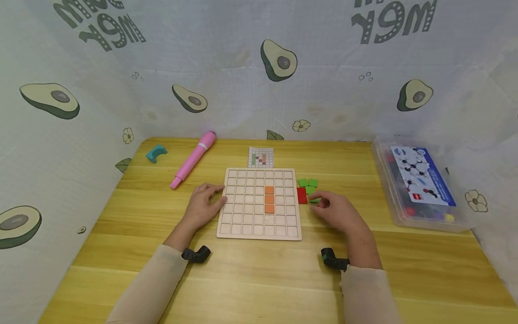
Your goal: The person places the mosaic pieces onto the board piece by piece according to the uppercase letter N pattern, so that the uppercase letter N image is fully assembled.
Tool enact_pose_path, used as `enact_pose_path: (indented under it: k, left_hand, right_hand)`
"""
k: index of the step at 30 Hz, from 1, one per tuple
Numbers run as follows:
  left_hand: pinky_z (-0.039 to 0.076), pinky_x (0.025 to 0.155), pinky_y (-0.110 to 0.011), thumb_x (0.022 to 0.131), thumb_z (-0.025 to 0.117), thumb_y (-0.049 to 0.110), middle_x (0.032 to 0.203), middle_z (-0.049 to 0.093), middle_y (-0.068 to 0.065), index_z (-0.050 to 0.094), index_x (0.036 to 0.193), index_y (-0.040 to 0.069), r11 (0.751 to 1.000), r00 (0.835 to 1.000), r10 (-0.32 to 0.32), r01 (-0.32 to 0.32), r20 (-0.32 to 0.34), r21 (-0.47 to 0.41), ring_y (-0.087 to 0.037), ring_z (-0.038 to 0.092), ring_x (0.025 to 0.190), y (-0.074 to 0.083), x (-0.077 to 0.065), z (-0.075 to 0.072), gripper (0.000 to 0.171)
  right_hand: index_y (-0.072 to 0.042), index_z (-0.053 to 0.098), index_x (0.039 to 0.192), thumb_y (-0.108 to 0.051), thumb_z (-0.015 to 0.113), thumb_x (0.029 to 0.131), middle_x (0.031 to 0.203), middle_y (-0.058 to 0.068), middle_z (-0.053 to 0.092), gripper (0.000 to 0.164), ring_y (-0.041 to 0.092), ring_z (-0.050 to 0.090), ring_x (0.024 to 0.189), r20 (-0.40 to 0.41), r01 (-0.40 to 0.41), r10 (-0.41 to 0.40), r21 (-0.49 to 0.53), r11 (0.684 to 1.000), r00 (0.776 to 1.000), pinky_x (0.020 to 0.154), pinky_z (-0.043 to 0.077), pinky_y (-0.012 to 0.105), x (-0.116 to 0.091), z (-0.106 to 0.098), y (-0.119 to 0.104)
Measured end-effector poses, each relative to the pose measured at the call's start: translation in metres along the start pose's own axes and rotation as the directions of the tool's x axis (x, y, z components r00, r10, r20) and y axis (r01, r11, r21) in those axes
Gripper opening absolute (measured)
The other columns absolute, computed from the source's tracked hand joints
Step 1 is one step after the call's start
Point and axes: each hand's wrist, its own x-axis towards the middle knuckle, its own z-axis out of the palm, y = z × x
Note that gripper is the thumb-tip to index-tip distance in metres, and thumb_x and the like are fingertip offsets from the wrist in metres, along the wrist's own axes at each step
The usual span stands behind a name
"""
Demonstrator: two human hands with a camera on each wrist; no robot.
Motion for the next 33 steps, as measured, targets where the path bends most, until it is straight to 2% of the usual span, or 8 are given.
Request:
enact_pose_path:
  k: [3, 7, 13, 24, 33]
  left_hand:
    - [0.042, 0.1, -0.045, 0.096, 0.069, 0.034, 0.124, 0.066, -0.01, 0.068, 0.135, 0.016, 1.0, 1.0, -0.001, 0.001, 0.001, 0.006, -0.028, 0.054, 0.111, 0.0, 0.0, 0.0, 0.043]
    - [0.042, 0.099, -0.045, 0.096, 0.069, 0.034, 0.124, 0.065, -0.009, 0.068, 0.136, 0.016, 1.0, 1.0, -0.004, 0.004, 0.002, 0.007, -0.028, 0.054, 0.11, -0.001, 0.0, 0.0, 0.043]
    - [0.042, 0.1, -0.045, 0.097, 0.068, 0.034, 0.124, 0.065, -0.01, 0.068, 0.135, 0.016, 1.0, 1.0, -0.006, 0.006, 0.002, 0.005, -0.029, 0.054, 0.111, 0.0, 0.001, 0.0, 0.042]
    - [0.042, 0.099, -0.045, 0.096, 0.069, 0.033, 0.123, 0.066, -0.009, 0.068, 0.135, 0.016, 1.0, 1.0, -0.005, 0.005, 0.002, -0.002, -0.029, 0.053, 0.11, 0.002, 0.0, -0.001, 0.043]
    - [0.042, 0.1, -0.045, 0.096, 0.069, 0.033, 0.124, 0.066, -0.009, 0.068, 0.135, 0.016, 1.0, 1.0, -0.009, 0.009, 0.002, 0.001, -0.029, 0.053, 0.111, 0.001, 0.0, -0.001, 0.043]
  right_hand:
    - [-0.009, 0.065, 0.128, -0.029, 0.069, 0.098, 0.092, 0.007, 0.057, 0.036, 0.02, 0.05, 0.078, 0.001, -0.024, 0.024, 0.001, 1.0, 1.0, 0.064, 0.041, 0.029, -0.003, -0.007, 0.009]
    - [-0.007, 0.064, 0.13, -0.024, 0.068, 0.098, 0.092, 0.007, 0.056, 0.036, 0.02, 0.049, 0.078, 0.025, -0.021, 0.02, 0.006, 1.0, 0.999, 0.063, 0.041, 0.028, -0.008, -0.014, 0.02]
    - [-0.006, 0.063, 0.132, -0.02, 0.065, 0.099, 0.092, 0.006, 0.056, 0.036, 0.02, 0.049, 0.08, 0.041, -0.023, 0.023, -0.002, 1.0, 0.999, 0.064, 0.04, 0.028, -0.009, -0.016, 0.028]
    - [-0.006, 0.063, 0.132, -0.018, 0.063, 0.1, 0.093, 0.008, 0.055, 0.034, 0.02, 0.049, 0.078, 0.063, -0.072, 0.074, -0.021, 0.997, 0.995, 0.063, 0.04, 0.029, -0.009, -0.014, 0.029]
    - [-0.005, 0.063, 0.124, -0.025, 0.071, 0.096, 0.091, 0.006, 0.054, 0.036, 0.021, 0.048, 0.077, 0.047, -0.078, 0.077, 0.018, 0.997, 0.996, 0.063, 0.039, 0.029, -0.007, -0.01, 0.028]
